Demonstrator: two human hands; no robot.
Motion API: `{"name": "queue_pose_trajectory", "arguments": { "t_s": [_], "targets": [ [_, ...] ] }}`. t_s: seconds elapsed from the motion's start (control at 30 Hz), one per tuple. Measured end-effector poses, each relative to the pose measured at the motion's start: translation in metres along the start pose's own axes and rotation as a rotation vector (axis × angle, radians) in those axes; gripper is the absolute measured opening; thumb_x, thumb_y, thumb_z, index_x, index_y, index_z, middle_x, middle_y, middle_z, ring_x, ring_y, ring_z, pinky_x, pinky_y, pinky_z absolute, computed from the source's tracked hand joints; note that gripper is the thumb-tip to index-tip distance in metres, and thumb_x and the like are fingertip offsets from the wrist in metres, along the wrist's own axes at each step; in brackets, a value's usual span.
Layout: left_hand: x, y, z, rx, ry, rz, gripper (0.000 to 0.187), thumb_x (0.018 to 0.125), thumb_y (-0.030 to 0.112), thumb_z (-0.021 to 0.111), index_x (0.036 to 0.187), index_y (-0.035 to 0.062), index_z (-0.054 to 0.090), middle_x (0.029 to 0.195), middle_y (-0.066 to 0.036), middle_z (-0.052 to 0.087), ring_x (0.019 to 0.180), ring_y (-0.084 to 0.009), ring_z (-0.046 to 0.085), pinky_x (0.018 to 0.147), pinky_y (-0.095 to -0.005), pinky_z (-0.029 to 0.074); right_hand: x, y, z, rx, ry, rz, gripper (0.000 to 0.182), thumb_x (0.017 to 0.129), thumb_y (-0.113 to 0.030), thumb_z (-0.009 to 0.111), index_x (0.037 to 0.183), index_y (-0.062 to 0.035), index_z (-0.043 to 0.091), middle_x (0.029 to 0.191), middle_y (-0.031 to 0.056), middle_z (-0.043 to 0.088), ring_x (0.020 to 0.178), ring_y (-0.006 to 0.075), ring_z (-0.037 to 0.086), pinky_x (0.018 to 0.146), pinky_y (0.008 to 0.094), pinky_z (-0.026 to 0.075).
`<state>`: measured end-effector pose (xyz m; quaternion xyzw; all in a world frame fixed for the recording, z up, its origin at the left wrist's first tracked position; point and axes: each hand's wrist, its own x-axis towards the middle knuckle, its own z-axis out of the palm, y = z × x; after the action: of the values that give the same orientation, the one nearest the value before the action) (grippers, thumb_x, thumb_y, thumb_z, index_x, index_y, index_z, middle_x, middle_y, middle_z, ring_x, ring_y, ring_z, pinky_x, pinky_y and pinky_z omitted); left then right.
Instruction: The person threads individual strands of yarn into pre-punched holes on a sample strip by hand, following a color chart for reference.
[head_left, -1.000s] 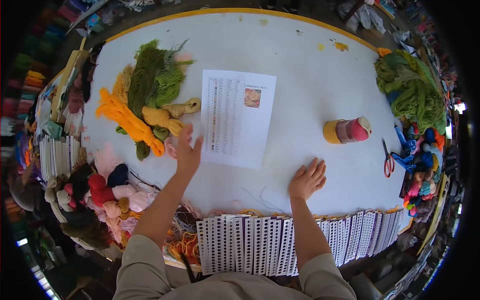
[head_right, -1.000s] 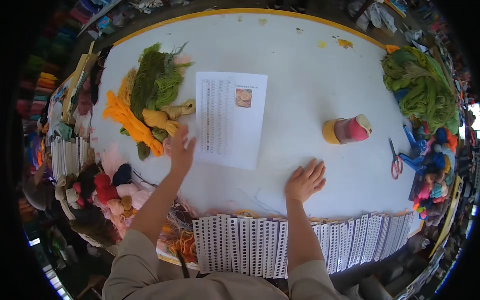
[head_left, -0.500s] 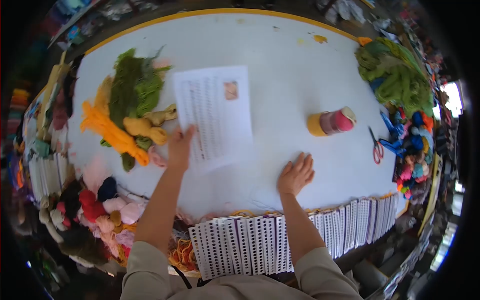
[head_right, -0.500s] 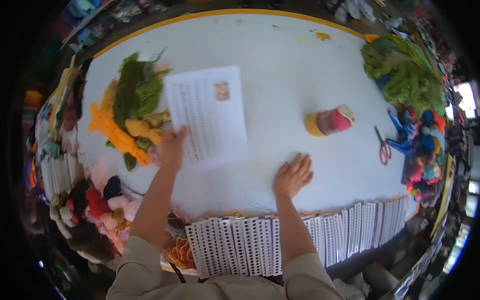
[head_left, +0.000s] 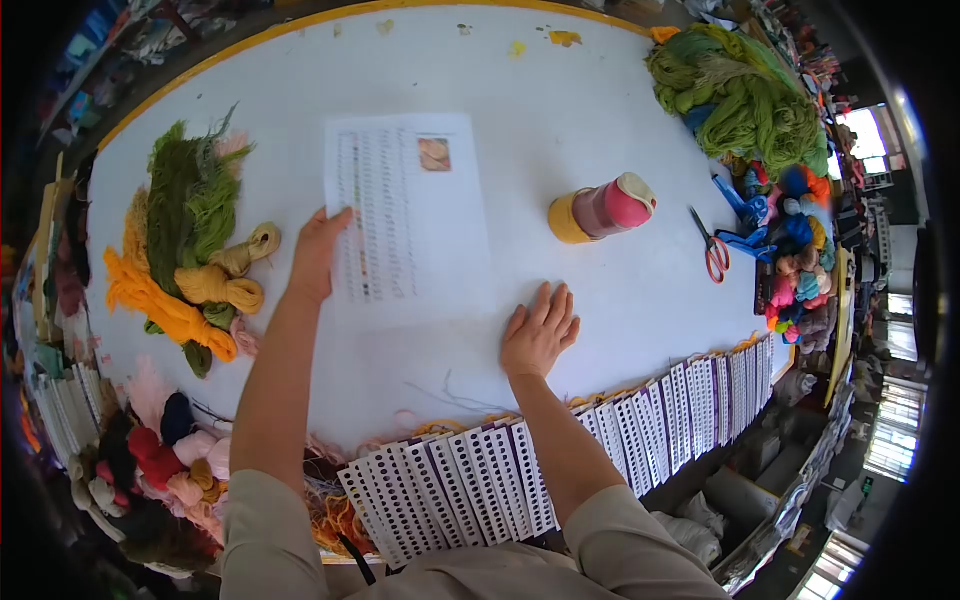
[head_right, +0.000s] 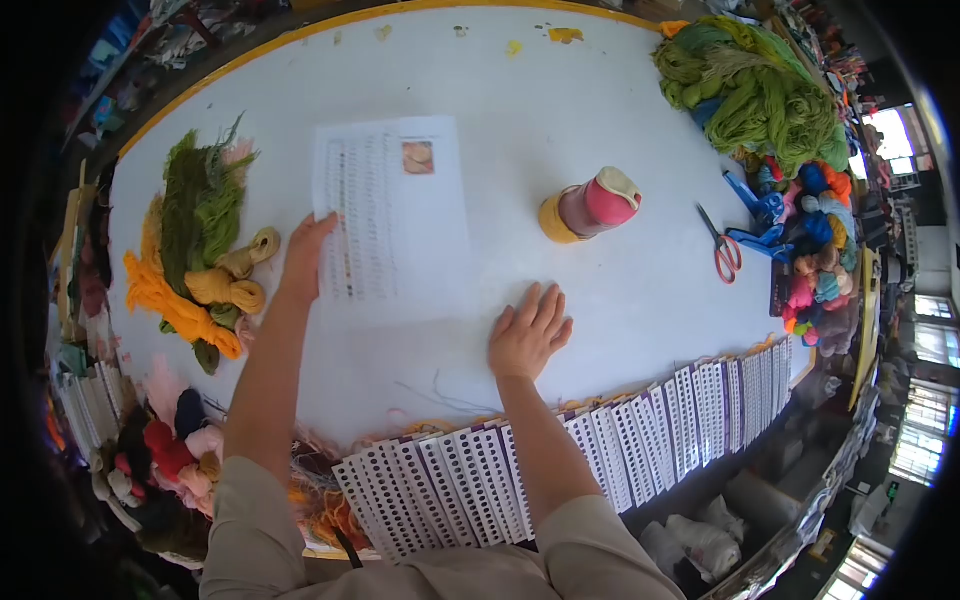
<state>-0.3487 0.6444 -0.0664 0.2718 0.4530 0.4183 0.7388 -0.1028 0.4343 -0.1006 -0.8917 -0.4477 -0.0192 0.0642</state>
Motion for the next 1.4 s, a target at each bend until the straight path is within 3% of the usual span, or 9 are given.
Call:
{"name": "queue_pose_trajectory", "arguments": {
  "t_s": [0.13,0.27,0.47,0.67,0.87,1.07,1.27,1.3,1.4],
  "targets": [
    [-0.035,-0.022,0.014,-0.045,-0.058,0.000,0.025,0.092,0.015,0.062,0.111,-0.0006,0.059,0.104,-0.009,0.067,0.088,-0.0136,0.063,0.079,-0.0295,0.051,-0.001,0.001,0.001,0.004,0.006,-0.010,0.054,0.093,-0.030,0.046,0.141,-0.0090,0.034,0.150,0.0167,0.028,0.140,0.0314,0.022,0.111,0.0542,0.013],
    [-0.049,-0.020,0.014,-0.115,0.023,0.013,0.025,0.092,0.015,0.060,0.112,-0.0007,0.059,0.106,-0.009,0.066,0.090,-0.0146,0.063,0.082,-0.0298,0.051,0.000,0.000,0.001,-0.001,0.020,-0.012,0.055,0.092,-0.028,0.049,0.141,-0.0089,0.034,0.150,0.0165,0.028,0.140,0.0310,0.023,0.111,0.0544,0.015],
    [-0.051,-0.031,-0.004,-0.181,0.008,0.008,0.035,0.093,0.017,0.061,0.120,-0.0012,0.051,0.116,-0.010,0.062,0.100,-0.0165,0.060,0.087,-0.0319,0.049,0.000,-0.001,0.001,-0.015,0.017,-0.011,0.055,0.091,-0.028,0.049,0.141,-0.0086,0.035,0.150,0.0152,0.028,0.141,0.0303,0.022,0.110,0.0544,0.015],
    [-0.074,-0.019,0.015,0.018,-0.006,-0.091,0.044,0.085,0.003,0.067,0.124,-0.0019,0.046,0.116,-0.010,0.061,0.104,-0.0182,0.059,0.093,-0.0328,0.048,-0.002,0.000,0.004,-0.019,0.029,-0.010,0.054,0.092,-0.029,0.048,0.141,-0.0089,0.036,0.150,0.0154,0.028,0.141,0.0302,0.021,0.111,0.0540,0.015],
    [-0.077,-0.018,0.014,0.235,-0.014,0.007,0.046,0.084,0.000,0.065,0.125,-0.0033,0.044,0.116,-0.011,0.061,0.104,-0.0176,0.059,0.091,-0.0315,0.048,-0.001,0.000,0.004,-0.020,0.015,-0.004,0.054,0.093,-0.030,0.047,0.141,-0.0089,0.036,0.151,0.0154,0.027,0.141,0.0300,0.021,0.111,0.0536,0.014],
    [-0.114,-0.043,-0.019,0.269,0.242,0.154,0.042,0.089,0.005,0.059,0.128,-0.0003,0.045,0.117,-0.010,0.060,0.104,-0.0168,0.059,0.087,-0.0311,0.049,-0.002,-0.001,0.002,-0.016,0.006,-0.001,0.054,0.093,-0.030,0.047,0.142,-0.0090,0.035,0.151,0.0152,0.026,0.141,0.0298,0.020,0.111,0.0535,0.014],
    [-0.234,-0.066,-0.079,1.416,0.110,0.493,0.043,0.087,0.005,0.057,0.129,0.0009,0.049,0.133,-0.017,0.051,0.123,-0.0351,0.049,0.104,-0.0427,0.037,-0.002,0.000,0.003,-0.023,0.012,-0.007,0.054,0.093,-0.029,0.046,0.142,-0.0088,0.034,0.150,0.0155,0.026,0.141,0.0300,0.020,0.111,0.0541,0.014],
    [-0.249,-0.068,-0.088,1.505,0.070,0.435,0.051,0.084,0.005,0.056,0.133,0.0024,0.045,0.140,-0.018,0.044,0.131,-0.0383,0.040,0.109,-0.0491,0.029,-0.002,0.000,0.003,-0.029,0.019,-0.012,0.054,0.093,-0.029,0.046,0.142,-0.0088,0.034,0.150,0.0156,0.027,0.141,0.0301,0.020,0.111,0.0543,0.014],
    [-0.276,-0.087,-0.113,1.714,0.141,0.328,0.057,0.086,0.015,0.058,0.139,0.0060,0.040,0.148,-0.016,0.034,0.138,-0.0351,0.031,0.112,-0.0537,0.021,-0.003,0.000,0.004,-0.044,0.032,-0.020,0.053,0.094,-0.029,0.045,0.142,-0.0086,0.034,0.150,0.0155,0.027,0.141,0.0301,0.021,0.111,0.0544,0.014]
  ]
}}
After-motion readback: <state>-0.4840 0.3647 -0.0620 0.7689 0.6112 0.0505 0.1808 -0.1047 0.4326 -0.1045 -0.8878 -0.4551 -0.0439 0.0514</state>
